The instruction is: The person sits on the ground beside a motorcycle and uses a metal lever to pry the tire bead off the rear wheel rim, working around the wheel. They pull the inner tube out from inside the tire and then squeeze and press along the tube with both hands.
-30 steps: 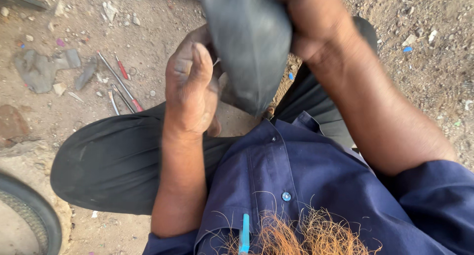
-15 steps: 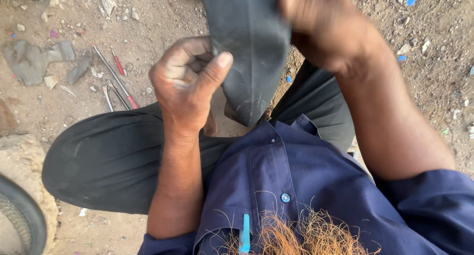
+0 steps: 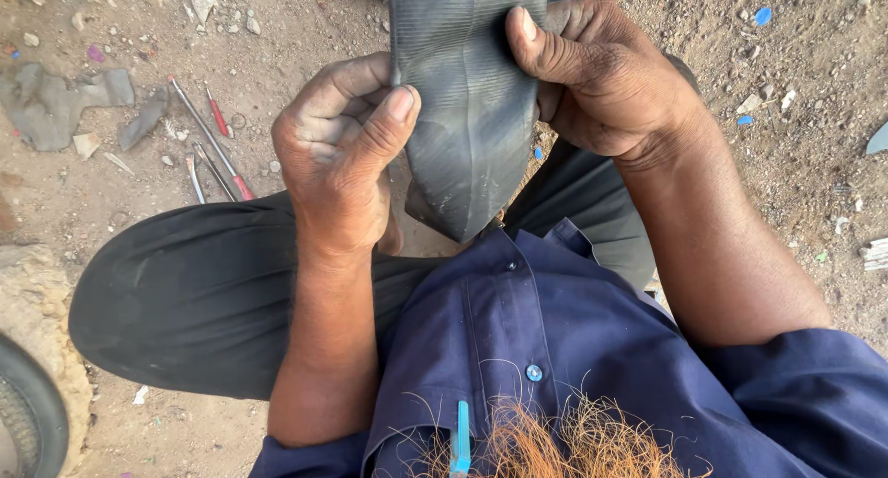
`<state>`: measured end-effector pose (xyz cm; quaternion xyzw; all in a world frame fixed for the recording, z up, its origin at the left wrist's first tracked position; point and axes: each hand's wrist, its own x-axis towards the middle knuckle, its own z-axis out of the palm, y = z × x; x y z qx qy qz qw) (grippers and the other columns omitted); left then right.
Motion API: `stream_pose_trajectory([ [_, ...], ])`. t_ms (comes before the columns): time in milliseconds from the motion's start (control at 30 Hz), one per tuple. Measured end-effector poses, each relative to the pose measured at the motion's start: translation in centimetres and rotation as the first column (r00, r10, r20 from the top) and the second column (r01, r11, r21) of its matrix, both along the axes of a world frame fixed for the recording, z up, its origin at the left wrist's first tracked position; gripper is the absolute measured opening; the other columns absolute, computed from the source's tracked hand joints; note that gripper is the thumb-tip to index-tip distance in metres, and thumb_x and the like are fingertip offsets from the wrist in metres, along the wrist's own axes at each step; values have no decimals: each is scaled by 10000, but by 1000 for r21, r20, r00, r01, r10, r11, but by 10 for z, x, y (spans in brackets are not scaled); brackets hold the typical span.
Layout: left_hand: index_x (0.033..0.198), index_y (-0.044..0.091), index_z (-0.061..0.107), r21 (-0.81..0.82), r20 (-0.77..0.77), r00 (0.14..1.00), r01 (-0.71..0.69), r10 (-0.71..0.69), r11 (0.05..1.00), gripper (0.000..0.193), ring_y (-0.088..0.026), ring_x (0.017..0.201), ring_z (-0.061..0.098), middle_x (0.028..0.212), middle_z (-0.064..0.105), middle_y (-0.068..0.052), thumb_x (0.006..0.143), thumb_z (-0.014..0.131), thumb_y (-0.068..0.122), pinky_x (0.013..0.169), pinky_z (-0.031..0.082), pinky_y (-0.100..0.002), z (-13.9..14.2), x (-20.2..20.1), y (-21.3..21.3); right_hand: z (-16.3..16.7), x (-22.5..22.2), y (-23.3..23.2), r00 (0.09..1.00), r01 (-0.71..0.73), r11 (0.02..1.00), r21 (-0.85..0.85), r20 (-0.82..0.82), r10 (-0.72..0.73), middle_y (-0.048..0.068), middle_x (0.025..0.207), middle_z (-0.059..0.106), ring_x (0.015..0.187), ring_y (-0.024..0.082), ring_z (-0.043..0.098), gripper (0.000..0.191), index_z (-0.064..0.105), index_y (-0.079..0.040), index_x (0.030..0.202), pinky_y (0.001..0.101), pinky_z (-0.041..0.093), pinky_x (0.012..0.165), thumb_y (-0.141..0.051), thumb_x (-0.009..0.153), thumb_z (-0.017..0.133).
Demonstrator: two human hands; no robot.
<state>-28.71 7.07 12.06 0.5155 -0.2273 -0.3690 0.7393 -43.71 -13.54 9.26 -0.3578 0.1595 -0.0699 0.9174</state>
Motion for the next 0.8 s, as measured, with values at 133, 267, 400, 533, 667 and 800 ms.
stream_pose_trajectory([
  [133, 1266, -100, 655, 0, 35, 999, 15, -15, 1000, 280, -97, 947, 665, 1070, 735, -111, 1069, 747, 77, 918, 538, -222, 5, 3, 3, 4, 2, 2, 1000, 11, 1000, 0, -2, -11, 136, 1057, 744, 995, 212, 735, 280, 723, 52, 1066, 378, 618, 943, -220, 1124, 686],
  [267, 1357, -79, 592, 57, 157, 983, 90, -98, 994, 461, -151, 1117, 682, 1213, 719, -119, 1079, 720, 266, 1018, 558, -276, 10, 5, 0, 7, 2, 0, 1000, 22, 1000, 17, 2, -22, 132, 1089, 749, 1026, 223, 749, 269, 722, 25, 1151, 399, 619, 1011, -234, 1113, 661],
  [400, 1463, -36, 445, 75, 256, 905, 332, -340, 940, 782, -214, 1287, 617, 1364, 624, -105, 980, 800, 467, 1122, 524, -352, 13, 3, -3, 11, 0, -4, 996, 55, 997, 61, 63, -59, 117, 1114, 740, 1027, 224, 741, 238, 695, 2, 1209, 377, 619, 932, -212, 1105, 672],
  [533, 1366, -26, 548, 410, 425, 801, 244, -421, 879, 748, -220, 1151, 733, 1220, 733, -127, 855, 873, 412, 1007, 599, -371, 15, -1, -2, 14, -2, -5, 994, 59, 998, -4, 89, -58, 114, 993, 736, 848, 190, 713, 265, 699, 17, 1154, 303, 577, 756, -247, 1154, 669],
  [667, 1311, 13, 620, 395, 391, 851, 188, -350, 899, 573, -189, 1119, 760, 1174, 780, -98, 907, 862, 338, 1013, 610, -353, 19, -2, -1, 15, -6, -6, 995, 96, 995, -33, 33, -95, 109, 969, 731, 778, 189, 696, 265, 697, -1, 1152, 302, 560, 708, -256, 1127, 629],
  [800, 1275, 21, 630, 385, 407, 857, 153, -316, 910, 547, -175, 1089, 756, 1151, 776, -85, 886, 874, 319, 980, 606, -335, 22, -2, -2, 15, -8, -7, 999, 48, 999, 24, 12, -48, 146, 989, 737, 875, 244, 732, 348, 694, 58, 1120, 388, 622, 846, -271, 1126, 581],
])
